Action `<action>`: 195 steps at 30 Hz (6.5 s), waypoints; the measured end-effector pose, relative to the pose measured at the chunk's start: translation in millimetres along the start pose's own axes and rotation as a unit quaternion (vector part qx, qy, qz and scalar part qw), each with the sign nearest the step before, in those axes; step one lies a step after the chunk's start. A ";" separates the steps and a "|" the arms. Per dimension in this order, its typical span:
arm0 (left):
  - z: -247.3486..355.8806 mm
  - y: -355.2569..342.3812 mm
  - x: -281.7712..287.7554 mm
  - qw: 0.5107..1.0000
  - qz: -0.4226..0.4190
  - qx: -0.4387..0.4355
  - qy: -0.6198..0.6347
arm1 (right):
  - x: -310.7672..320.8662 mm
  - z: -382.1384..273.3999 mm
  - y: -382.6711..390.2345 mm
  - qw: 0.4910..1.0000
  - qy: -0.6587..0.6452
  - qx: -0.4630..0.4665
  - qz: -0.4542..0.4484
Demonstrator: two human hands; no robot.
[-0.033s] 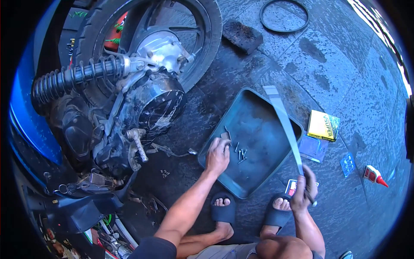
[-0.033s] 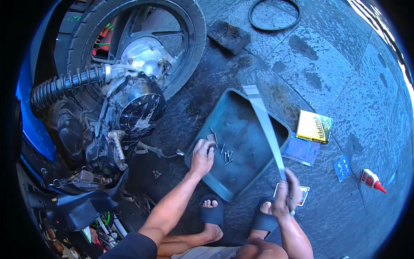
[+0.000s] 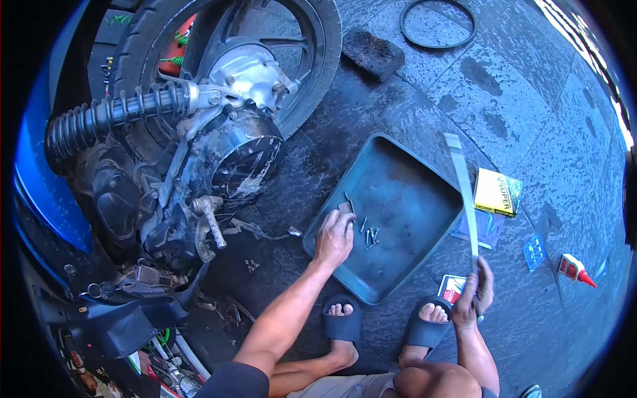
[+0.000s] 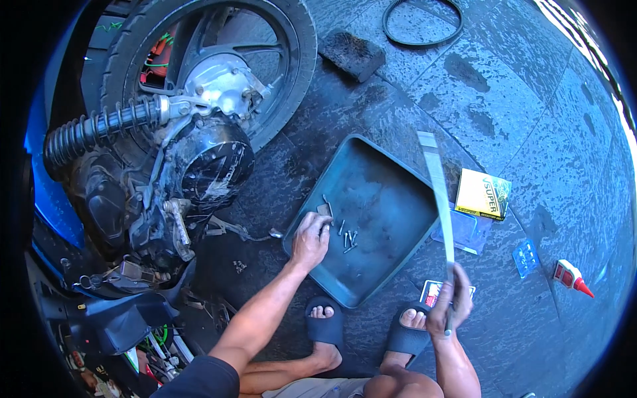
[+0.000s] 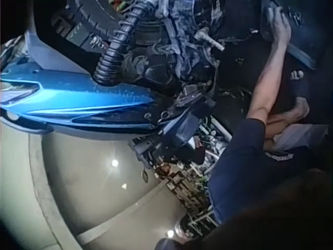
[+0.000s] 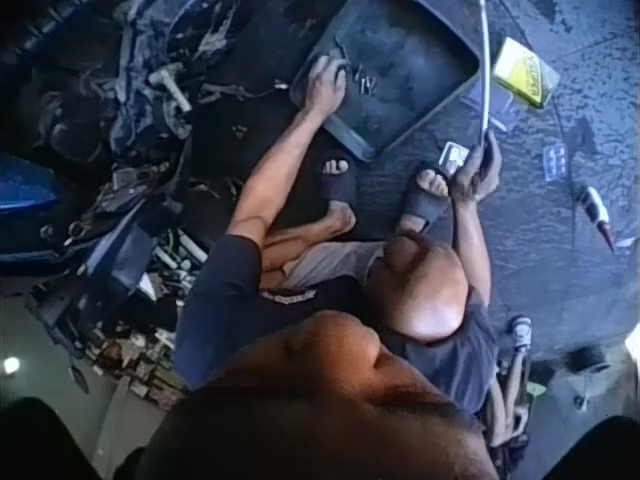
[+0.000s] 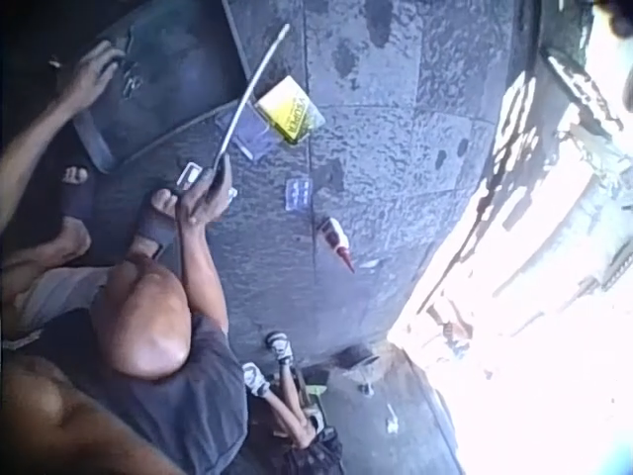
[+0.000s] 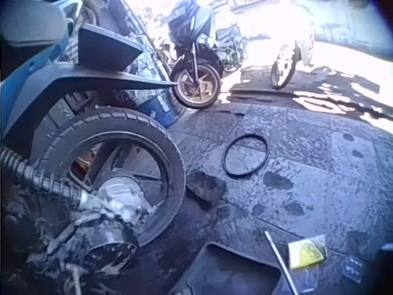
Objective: Using a T-handle wrench and screwdriver to work on a motorcycle engine/transmission area.
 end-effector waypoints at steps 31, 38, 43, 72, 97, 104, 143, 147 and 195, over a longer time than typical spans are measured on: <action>-3.1 -35.5 16.7 0.969 -0.039 -0.122 -0.212 | -196.9 -88.5 -44.4 0.857 -0.039 -0.020 -0.513; -7.5 -44.4 -0.7 0.911 -0.120 -0.245 -0.310 | -182.0 -109.5 -65.4 0.887 0.049 0.127 -0.441; -8.5 -34.7 -4.9 0.900 -0.166 -0.243 -0.321 | -213.6 -100.5 -39.5 0.898 0.033 0.087 -0.430; -80.8 -9.2 162.9 0.779 0.341 0.024 0.526 | -352.7 -256.7 -33.1 0.764 -0.489 -0.104 -0.407; -75.4 -3.9 164.5 0.736 0.389 0.061 0.550 | -320.1 -239.2 -33.7 0.843 -0.430 -0.061 -0.316; -78.6 -2.8 159.3 0.716 0.368 0.083 0.587 | -311.8 -239.8 -31.1 0.834 -0.462 -0.066 -0.295; -83.0 3.6 171.4 0.693 0.376 0.032 0.614 | -245.6 -141.0 -29.5 0.921 -0.059 0.036 -0.383; -91.3 3.8 166.3 0.691 0.370 0.052 0.619 | -312.5 -199.6 29.2 0.698 -0.510 -0.193 -0.465; -118.9 67.9 157.8 0.646 0.433 0.168 0.606 | -194.4 -66.8 0.5 0.825 0.287 0.321 -0.367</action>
Point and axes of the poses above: each hand's wrist, its own y-axis away from the middle knuckle, its own x-axis out of the back of the hand, z = x × y, the point moved 8 cm from there along -y, towards the middle knuckle, and after that the axes turned 15 degrees about y, right-handed, at the moved point
